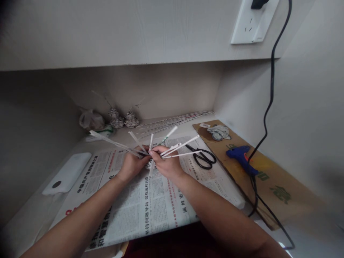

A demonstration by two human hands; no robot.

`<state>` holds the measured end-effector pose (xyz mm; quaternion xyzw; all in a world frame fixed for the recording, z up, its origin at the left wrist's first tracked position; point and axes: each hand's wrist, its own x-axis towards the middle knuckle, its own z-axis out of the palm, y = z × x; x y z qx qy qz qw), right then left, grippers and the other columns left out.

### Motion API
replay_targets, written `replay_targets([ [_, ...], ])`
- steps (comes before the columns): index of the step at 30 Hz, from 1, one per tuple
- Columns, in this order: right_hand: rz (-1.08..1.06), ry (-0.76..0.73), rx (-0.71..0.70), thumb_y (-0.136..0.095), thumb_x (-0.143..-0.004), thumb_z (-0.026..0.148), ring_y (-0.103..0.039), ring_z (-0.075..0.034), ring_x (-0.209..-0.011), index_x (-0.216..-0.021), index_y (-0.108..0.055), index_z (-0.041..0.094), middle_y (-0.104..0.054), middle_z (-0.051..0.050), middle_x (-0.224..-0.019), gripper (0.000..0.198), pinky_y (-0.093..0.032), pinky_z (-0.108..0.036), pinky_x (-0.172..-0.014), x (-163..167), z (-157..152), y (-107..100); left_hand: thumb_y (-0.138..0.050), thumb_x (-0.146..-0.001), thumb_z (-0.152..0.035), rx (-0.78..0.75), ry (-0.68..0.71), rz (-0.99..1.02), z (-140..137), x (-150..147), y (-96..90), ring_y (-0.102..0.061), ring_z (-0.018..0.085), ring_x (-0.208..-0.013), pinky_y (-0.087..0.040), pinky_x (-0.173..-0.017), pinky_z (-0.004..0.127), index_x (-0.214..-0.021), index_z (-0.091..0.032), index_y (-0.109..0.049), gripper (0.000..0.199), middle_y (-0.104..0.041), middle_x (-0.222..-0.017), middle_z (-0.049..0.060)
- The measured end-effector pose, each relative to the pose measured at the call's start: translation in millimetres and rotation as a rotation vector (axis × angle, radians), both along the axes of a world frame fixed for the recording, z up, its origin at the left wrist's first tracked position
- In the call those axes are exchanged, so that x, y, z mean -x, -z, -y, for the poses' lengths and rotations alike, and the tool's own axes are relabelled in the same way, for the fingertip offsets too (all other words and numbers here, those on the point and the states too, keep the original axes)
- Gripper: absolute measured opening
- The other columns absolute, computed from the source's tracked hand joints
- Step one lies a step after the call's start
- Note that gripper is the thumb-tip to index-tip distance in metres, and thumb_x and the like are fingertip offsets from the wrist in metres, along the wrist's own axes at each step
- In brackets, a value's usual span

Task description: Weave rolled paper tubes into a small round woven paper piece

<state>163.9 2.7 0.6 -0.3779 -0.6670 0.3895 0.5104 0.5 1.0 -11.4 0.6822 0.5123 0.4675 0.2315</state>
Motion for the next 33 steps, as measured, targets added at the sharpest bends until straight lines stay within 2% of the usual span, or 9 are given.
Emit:
replay_targets([
  [6,-0.073,-0.082,0.029,-0.06,-0.088,0.036,-0.069,-0.02,-0.083,-0.091,-0.072,0.021,-0.075,-0.004,-0.085,0.019,-0.052,-0.032,-0.077,-0.7,3.8,-6.5,-0.067,-0.078,-0.021,0.009,0.036,0.046,-2.2,2.1,0.6,-0.065,0.016,-0.067,-0.05,-0.067,0.027,-0.077,-0.017,-0.069,0.004,-0.072,-0.073,0.002],
  [9,-0.149,0.042,0.109,-0.062,-0.084,0.037,-0.067,-0.018,-0.072,-0.085,-0.068,0.02,-0.071,-0.002,-0.075,0.019,-0.051,-0.029,-0.068,2.3,-1.2,-3.9,-0.065,-0.075,-0.013,-0.013,0.055,0.059,-2.3,1.2,1.0,-0.064,0.016,-0.067,-0.05,-0.067,0.026,-0.069,-0.018,-0.066,0.007,-0.07,-0.069,0.001],
  [13,-0.085,0.244,0.195,-0.069,-0.074,0.039,-0.062,-0.017,-0.065,-0.072,-0.06,0.021,-0.065,0.001,-0.067,0.02,-0.049,-0.028,-0.063,4.4,-12.7,5.6,-0.063,-0.074,-0.009,-0.095,-0.004,0.01,-2.3,1.6,3.5,-0.065,0.017,-0.075,-0.05,-0.075,0.029,-0.07,-0.018,-0.066,0.01,-0.07,-0.077,0.002],
  [16,-0.119,0.177,0.229,-0.073,-0.068,0.042,-0.062,-0.017,-0.067,-0.076,-0.062,0.022,-0.066,0.001,-0.07,0.025,-0.048,-0.027,-0.061,4.9,-19.7,16.2,-0.063,-0.078,-0.013,-0.167,0.03,-0.079,-0.5,2.0,3.6,-0.065,0.019,-0.078,-0.05,-0.077,0.031,-0.071,-0.019,-0.066,0.009,-0.071,-0.078,0.003],
  [19,-0.14,0.086,0.192,-0.073,-0.069,0.041,-0.061,-0.016,-0.065,-0.073,-0.064,0.021,-0.066,0.0,-0.069,0.023,-0.047,-0.027,-0.061,6.0,-22.4,24.0,-0.064,-0.08,-0.016,-0.214,0.057,-0.152,2.1,1.0,1.6,-0.066,0.02,-0.079,-0.049,-0.079,0.033,-0.072,-0.02,-0.068,0.009,-0.071,-0.078,0.004],
  [23,-0.167,0.156,0.226,-0.07,-0.07,0.042,-0.057,-0.015,-0.058,-0.066,-0.058,0.021,-0.061,0.002,-0.06,0.024,-0.044,-0.027,-0.056,7.6,-21.4,25.6,-0.063,-0.08,-0.016,-0.241,0.054,-0.147,3.4,-1.1,0.7,-0.067,0.019,-0.081,-0.051,-0.08,0.033,-0.073,-0.02,-0.068,0.009,-0.073,-0.081,0.004],
  [27,-0.122,0.199,0.307,-0.067,-0.069,0.038,-0.062,-0.019,-0.065,-0.068,-0.06,0.021,-0.065,-0.001,-0.066,0.018,-0.047,-0.028,-0.058,6.7,-19.9,22.4,-0.064,-0.076,-0.014,-0.187,0.022,-0.074,2.6,-3.5,2.6,-0.067,0.018,-0.077,-0.051,-0.078,0.031,-0.069,-0.02,-0.067,0.01,-0.073,-0.079,0.004],
  [33,-0.006,0.11,0.187,-0.061,-0.072,0.028,-0.06,-0.017,-0.065,-0.071,-0.062,0.022,-0.064,0.002,-0.065,0.006,-0.046,-0.027,-0.061,2.1,-12.7,11.7,-0.066,-0.075,-0.018,-0.011,-0.039,0.105,2.5,-6.5,3.4,-0.066,0.017,-0.071,-0.051,-0.068,0.027,-0.069,-0.018,-0.065,0.006,-0.072,-0.074,0.003],
])
